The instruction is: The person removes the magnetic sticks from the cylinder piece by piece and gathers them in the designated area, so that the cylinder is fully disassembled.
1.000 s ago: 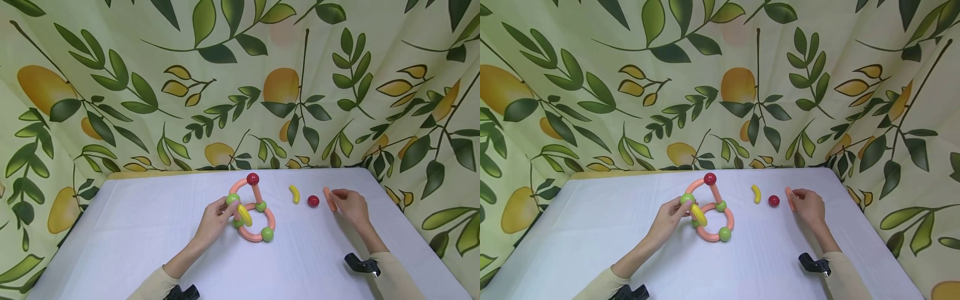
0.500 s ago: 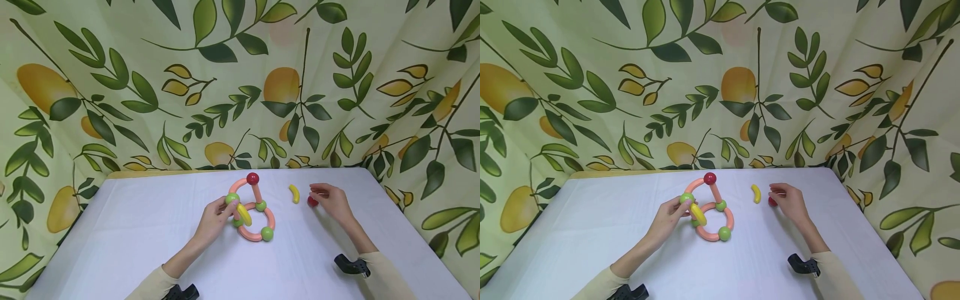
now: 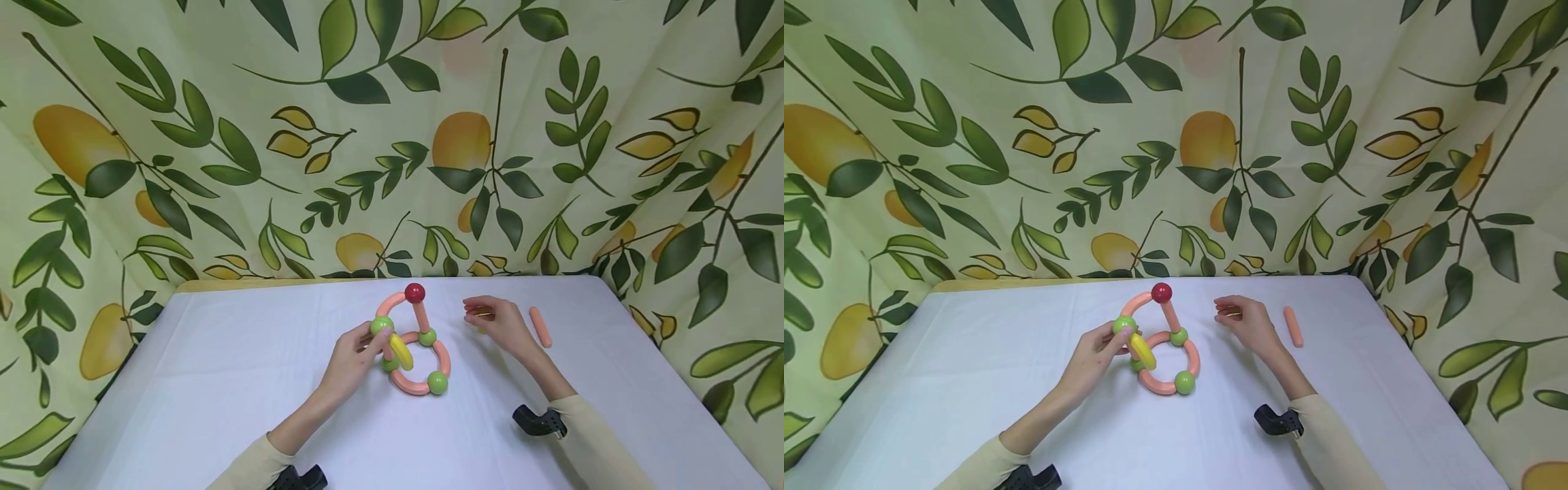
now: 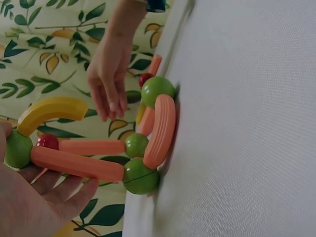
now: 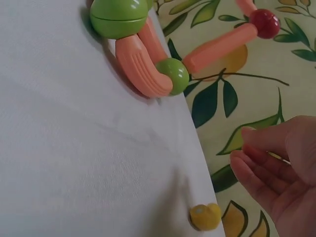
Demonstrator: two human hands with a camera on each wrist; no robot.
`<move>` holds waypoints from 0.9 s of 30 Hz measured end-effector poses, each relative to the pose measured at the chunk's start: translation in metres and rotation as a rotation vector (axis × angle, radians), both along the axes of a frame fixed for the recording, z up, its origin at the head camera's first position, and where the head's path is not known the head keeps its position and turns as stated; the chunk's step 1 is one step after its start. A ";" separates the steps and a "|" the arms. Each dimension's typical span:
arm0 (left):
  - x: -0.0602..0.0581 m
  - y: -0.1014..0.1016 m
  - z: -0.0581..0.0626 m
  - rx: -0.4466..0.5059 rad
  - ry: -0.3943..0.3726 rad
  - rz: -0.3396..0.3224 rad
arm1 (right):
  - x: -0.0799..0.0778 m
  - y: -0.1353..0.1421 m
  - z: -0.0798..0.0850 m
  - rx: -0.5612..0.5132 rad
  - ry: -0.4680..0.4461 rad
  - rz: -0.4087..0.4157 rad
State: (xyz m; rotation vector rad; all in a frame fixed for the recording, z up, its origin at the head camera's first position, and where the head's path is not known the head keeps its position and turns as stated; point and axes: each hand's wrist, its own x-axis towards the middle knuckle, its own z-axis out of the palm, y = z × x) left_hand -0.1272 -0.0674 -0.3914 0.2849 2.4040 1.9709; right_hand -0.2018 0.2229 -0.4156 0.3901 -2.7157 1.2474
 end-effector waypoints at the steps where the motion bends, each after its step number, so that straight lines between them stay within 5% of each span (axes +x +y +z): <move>1: 0.000 0.000 -0.001 -0.005 0.002 0.003 | -0.001 -0.002 -0.001 -0.012 -0.009 0.015; 13: 0.000 0.000 0.001 -0.036 -0.006 0.013 | -0.003 -0.024 -0.009 -0.080 -0.104 0.168; 27: -0.002 0.000 -0.002 -0.023 -0.006 -0.014 | -0.002 -0.051 -0.011 -0.068 -0.036 0.224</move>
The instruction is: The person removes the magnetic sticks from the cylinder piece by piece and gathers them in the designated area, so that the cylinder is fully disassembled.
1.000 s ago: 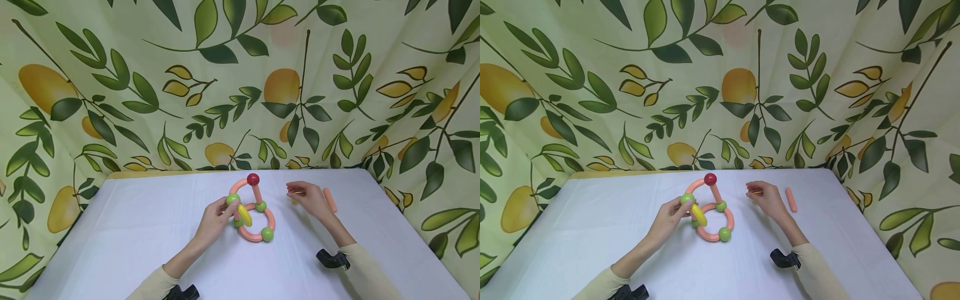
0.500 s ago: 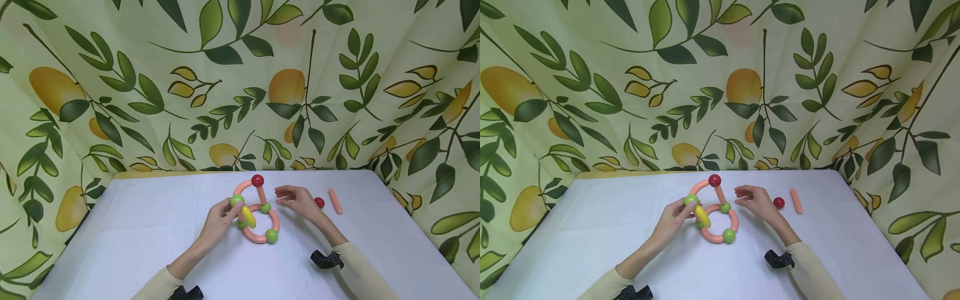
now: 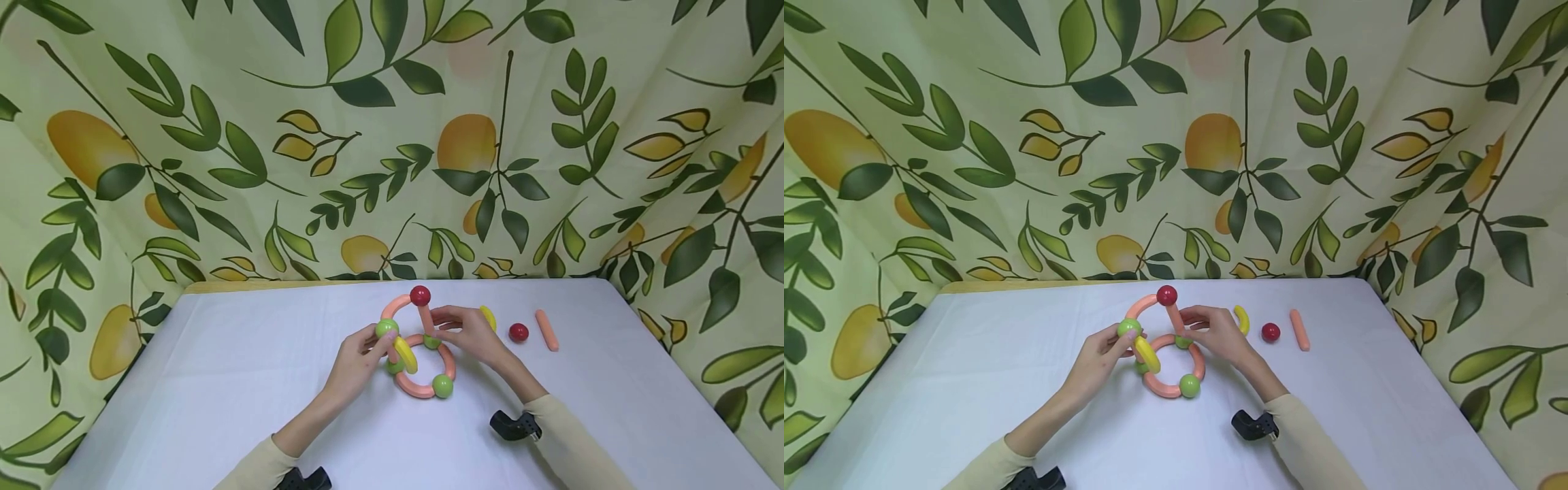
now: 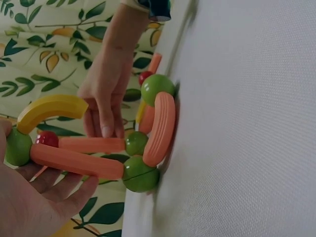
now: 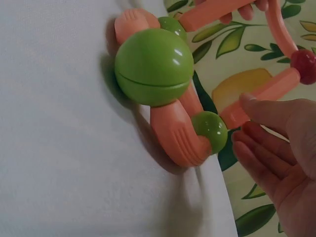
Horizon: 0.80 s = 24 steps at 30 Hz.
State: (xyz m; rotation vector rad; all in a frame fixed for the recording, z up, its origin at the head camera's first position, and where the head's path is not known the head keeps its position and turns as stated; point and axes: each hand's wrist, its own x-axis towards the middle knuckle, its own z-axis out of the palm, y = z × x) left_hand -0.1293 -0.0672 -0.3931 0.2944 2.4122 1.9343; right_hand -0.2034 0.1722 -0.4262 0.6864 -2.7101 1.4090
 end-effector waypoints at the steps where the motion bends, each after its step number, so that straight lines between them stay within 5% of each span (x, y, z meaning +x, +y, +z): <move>1: 0.000 0.000 0.000 0.001 0.000 -0.001 | 0.000 -0.001 0.000 0.008 0.015 -0.004; 24: -0.003 0.005 0.002 -0.074 0.011 -0.039 | 0.003 -0.009 0.001 0.034 0.006 -0.076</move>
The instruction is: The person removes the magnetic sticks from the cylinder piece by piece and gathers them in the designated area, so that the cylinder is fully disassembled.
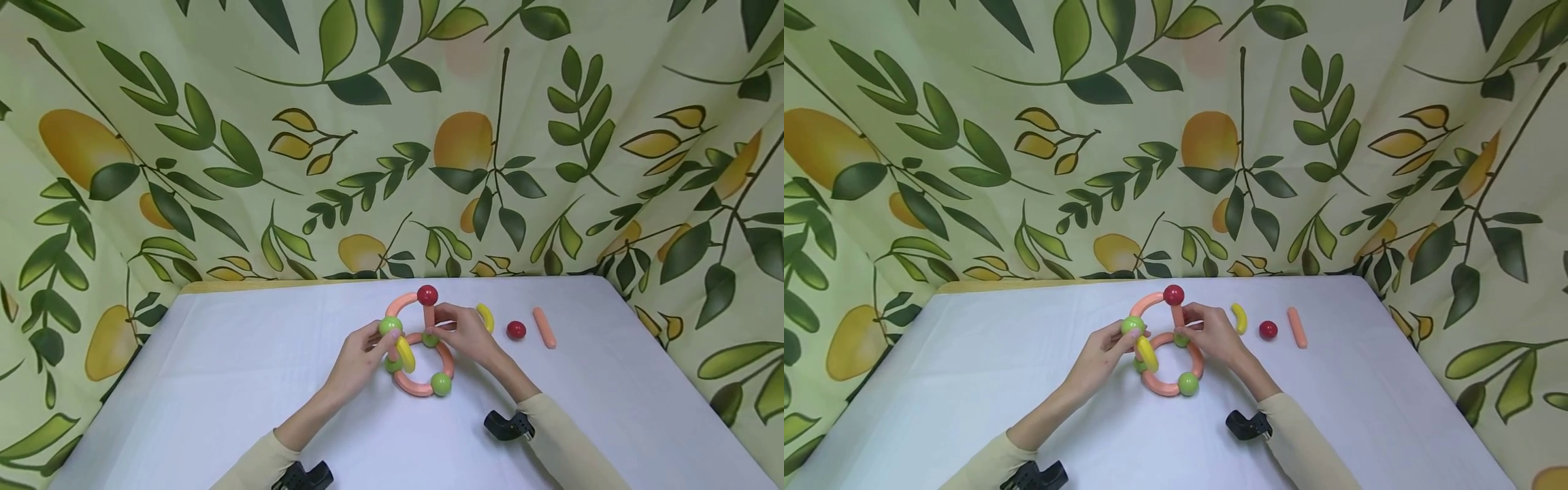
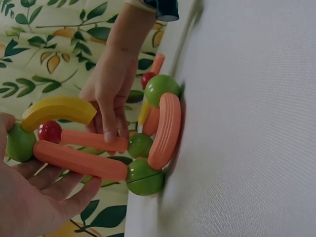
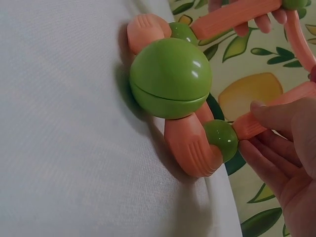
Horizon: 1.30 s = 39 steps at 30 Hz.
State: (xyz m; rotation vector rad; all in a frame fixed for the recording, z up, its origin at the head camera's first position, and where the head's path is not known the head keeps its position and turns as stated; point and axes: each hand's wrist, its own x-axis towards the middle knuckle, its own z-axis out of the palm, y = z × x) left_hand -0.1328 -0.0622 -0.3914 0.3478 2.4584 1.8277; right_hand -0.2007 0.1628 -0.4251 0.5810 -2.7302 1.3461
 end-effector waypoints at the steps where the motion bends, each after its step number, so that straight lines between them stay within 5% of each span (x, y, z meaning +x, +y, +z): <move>1: 0.000 0.000 0.000 0.006 0.004 -0.002 | 0.000 0.000 0.000 0.002 -0.003 -0.001; 39: -0.008 -0.003 -0.001 0.015 0.023 -0.077 | 0.000 0.008 -0.002 -0.032 -0.024 0.069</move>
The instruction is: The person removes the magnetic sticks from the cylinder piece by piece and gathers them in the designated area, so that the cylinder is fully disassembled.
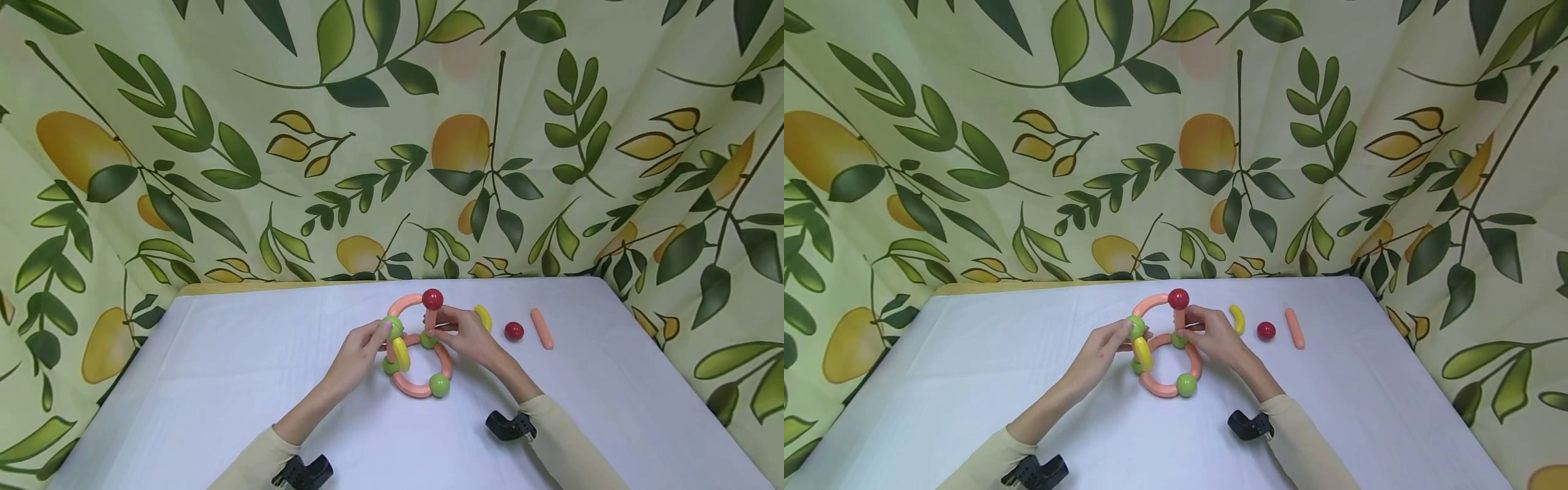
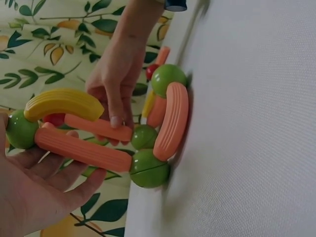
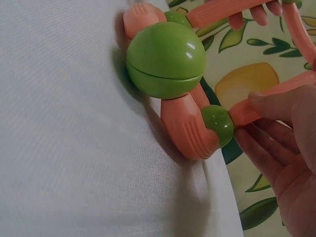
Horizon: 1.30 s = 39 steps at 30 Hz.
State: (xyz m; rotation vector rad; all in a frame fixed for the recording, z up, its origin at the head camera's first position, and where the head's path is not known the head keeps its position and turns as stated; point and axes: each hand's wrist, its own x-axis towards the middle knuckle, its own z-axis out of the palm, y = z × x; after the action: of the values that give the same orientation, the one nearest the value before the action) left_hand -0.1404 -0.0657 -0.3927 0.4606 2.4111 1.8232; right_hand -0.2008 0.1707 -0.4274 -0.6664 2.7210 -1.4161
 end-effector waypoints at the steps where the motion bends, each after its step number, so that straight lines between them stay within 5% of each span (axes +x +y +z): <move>1: 0.000 0.000 0.000 0.001 0.001 -0.002 | 0.000 0.000 0.000 -0.001 0.000 0.001; 8: 0.001 0.001 0.002 0.019 -0.027 0.012 | 0.003 0.006 0.002 0.011 -0.012 -0.030; 17: 0.001 0.002 0.001 0.019 -0.025 0.024 | 0.021 0.018 0.015 0.088 0.030 -0.242; 39: -0.001 0.001 0.001 0.083 -0.091 0.073 | 0.076 -0.029 0.039 -0.021 0.120 -0.135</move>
State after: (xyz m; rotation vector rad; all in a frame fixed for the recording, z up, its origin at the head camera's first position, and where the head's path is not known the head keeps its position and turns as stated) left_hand -0.1414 -0.0645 -0.3922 0.2924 2.3294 1.9353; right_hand -0.1251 0.1415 -0.3883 -0.5972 2.8986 -1.4795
